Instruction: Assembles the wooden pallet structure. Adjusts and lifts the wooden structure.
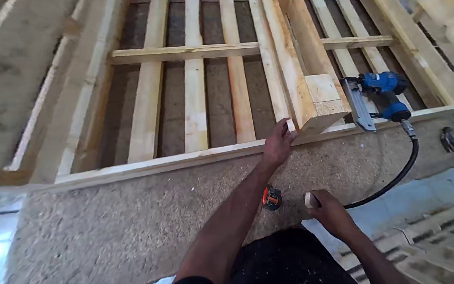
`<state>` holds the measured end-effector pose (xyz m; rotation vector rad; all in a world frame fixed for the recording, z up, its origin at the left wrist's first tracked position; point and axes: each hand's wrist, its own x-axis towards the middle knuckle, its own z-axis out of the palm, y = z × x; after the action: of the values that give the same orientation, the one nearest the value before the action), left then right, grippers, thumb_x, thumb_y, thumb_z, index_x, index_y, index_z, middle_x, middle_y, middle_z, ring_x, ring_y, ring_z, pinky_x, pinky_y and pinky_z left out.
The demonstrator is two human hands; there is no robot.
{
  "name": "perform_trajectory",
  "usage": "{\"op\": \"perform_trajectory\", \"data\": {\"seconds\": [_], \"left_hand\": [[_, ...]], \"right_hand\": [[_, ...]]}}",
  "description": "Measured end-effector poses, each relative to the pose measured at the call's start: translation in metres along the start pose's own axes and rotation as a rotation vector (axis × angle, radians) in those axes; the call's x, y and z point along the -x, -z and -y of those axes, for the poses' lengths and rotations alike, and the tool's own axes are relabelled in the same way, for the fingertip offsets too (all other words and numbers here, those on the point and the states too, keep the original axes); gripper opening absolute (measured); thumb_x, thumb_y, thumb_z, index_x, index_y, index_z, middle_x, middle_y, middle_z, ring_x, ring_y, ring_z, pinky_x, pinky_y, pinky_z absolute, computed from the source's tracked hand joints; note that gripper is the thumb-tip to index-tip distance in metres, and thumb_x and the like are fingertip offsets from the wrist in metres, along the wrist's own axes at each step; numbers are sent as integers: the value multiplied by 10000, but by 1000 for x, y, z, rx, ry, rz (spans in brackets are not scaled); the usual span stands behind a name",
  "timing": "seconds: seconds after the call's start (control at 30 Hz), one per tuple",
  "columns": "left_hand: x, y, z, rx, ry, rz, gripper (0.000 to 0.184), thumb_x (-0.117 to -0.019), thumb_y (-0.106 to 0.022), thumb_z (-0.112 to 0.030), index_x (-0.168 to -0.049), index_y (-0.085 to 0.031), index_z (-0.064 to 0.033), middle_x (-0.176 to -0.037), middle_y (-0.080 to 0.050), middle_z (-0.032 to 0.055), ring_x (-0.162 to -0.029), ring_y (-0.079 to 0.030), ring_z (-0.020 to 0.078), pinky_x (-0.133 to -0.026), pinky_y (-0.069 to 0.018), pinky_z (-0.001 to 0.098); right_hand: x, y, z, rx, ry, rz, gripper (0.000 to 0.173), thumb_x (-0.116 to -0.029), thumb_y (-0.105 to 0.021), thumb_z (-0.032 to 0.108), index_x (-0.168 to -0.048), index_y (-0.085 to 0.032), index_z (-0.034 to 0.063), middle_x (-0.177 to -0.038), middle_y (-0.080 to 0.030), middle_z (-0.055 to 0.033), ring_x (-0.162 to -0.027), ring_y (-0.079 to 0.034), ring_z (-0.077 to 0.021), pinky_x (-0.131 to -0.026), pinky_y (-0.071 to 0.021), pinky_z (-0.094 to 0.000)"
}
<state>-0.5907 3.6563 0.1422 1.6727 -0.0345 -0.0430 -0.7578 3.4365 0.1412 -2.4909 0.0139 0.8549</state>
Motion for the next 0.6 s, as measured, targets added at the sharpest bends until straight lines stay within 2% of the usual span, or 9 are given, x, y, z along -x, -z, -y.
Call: {"op": "perform_trajectory", "data": {"seconds": [0.13, 0.23, 0.33, 0.47, 0.53, 0.6], "left_hand": [[-2, -10, 7, -153, -80, 20, 522, -1028, -623, -192, -1524, -465, -149, -1276, -698, 91, -1141, -695, 207, -1019, -561, 478], [1, -6, -6, -300, -52, 51, 536, -1042, -607, -197, -1546, -436, -135, -1225, -704, 147, -1091, -703, 288, -977, -552, 538], [0, -7, -18, -450, -58, 60, 550, -1044, -602, -189, -1553, -419, -88, -1183, -701, 192, -1052, -704, 338, -956, -549, 548], [-2, -8, -25, -587, -99, 101, 565, -1068, -563, -242, -1560, -387, -26, -1405, -609, 208, -1259, -630, 356, -1084, -483, 530], [-4, -13, -19, -521, -80, 77, 597, -1059, -580, -244, -1573, -369, -27, -1499, -533, 207, -1334, -578, 346, -1118, -456, 522], [-6, -17, -11, -409, -61, 50, 629, -1044, -606, -244, -1589, -358, -51, -1611, -411, 165, -1423, -502, 289, -1160, -429, 491]], "right_hand": [[50, -45, -25, -181, -170, -94, 614, -874, -788, 365, -1377, -617, 58, -1252, -660, -162, -1052, -688, -274, -950, -582, -469], [74, -85, -34, -197, -190, -68, 575, -865, -791, 343, -1327, -652, 30, -1226, -678, -185, -1067, -692, -290, -969, -569, -468], [78, -96, -30, -212, -176, -74, 578, -862, -793, 368, -1322, -661, 44, -1220, -685, -168, -1067, -697, -270, -970, -572, -442], [73, -81, -30, -209, -173, -100, 571, -880, -766, 386, -1333, -650, 59, -1228, -672, -145, -1036, -696, -237, -945, -582, -413], [69, -73, -32, -206, -162, -109, 574, -877, -767, 387, -1340, -646, 69, -1226, -665, -127, -1028, -691, -219, -936, -586, -402], [64, -63, -33, -211, -166, -92, 583, -876, -770, 379, -1356, -637, 77, -1248, -654, -119, -1038, -685, -212, -944, -581, -400]]}}
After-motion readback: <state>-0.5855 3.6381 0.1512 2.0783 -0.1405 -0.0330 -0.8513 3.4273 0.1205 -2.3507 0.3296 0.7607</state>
